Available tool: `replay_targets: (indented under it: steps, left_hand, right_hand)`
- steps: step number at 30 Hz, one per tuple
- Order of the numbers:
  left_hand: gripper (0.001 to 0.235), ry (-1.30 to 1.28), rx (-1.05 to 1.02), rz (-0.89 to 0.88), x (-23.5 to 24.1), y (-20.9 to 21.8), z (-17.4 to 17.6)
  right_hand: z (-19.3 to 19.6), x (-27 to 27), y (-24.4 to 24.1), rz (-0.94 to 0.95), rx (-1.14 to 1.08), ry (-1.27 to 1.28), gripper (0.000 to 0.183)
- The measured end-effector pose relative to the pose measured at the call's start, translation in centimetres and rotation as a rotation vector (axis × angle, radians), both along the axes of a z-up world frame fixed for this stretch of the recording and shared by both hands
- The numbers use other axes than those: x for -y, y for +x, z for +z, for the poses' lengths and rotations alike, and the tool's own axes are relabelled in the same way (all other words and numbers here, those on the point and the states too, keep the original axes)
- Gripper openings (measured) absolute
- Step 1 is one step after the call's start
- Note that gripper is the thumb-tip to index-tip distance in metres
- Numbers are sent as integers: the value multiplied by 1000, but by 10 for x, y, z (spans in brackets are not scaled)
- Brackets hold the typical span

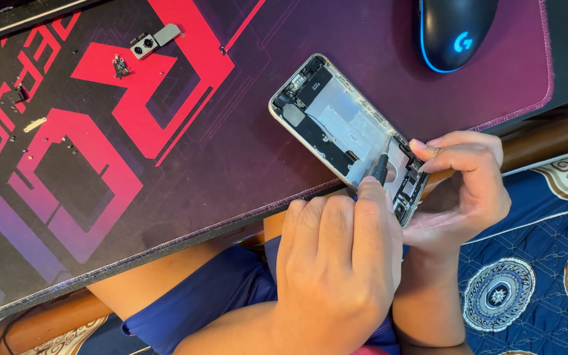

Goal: The person uses a screwdriver to remove screws from the internal frame of a disassembled smartphone. They carefully place the removed screws on the desk mat and continue to unscrew components from the device's chassis.

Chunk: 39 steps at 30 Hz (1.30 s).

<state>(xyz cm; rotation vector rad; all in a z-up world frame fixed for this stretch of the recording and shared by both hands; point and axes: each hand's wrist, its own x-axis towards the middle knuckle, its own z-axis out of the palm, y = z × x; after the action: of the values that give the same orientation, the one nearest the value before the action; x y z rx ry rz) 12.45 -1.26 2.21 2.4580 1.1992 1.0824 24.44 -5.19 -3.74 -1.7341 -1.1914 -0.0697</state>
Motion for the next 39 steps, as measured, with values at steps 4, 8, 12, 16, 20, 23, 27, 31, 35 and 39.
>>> replay_targets:
  steps: [4, 8, 12, 16, 20, 23, 27, 31, 35, 39]
  left_hand:
    - [12, -1, 8, 8, -1, 1, 1]
    - [18, -77, 52, -76, 0, -2, 5]
    - [17, -180, -5, -79, 0, -3, 12]
    - [19, -74, -30, -51, -5, 4, 12]
    - [39, 75, -118, 110, -7, 5, 1]
    - [40, -13, -65, 87, -4, -1, 9]
    - [24, -28, 37, -63, -2, -2, 9]
    - [47, 70, -10, 62, 2, -3, 6]
    - [29, -58, 52, -85, 3, -5, 13]
    - [34, 34, -8, -10, 3, -2, 8]
  right_hand:
    - [0, -1, -1, -8, -1, 7, 16]
    - [0, 1, 1, -9, -27, 10, 16]
    - [11, 3, 5, 60, 31, -28, 18]
    - [22, 0, 19, 145, 52, -50, 31]
    - [19, 1, 25, 164, -9, -9, 36]
    - [11, 8, 29, 159, -42, -30, 36]
    - [3, 10, 31, 168, -82, -4, 54]
    - [9, 9, 27, 175, -29, 16, 39]
    - [2, 10, 31, 211, -40, 14, 55]
    - [-2, 12, 29, 197, -65, 18, 48]
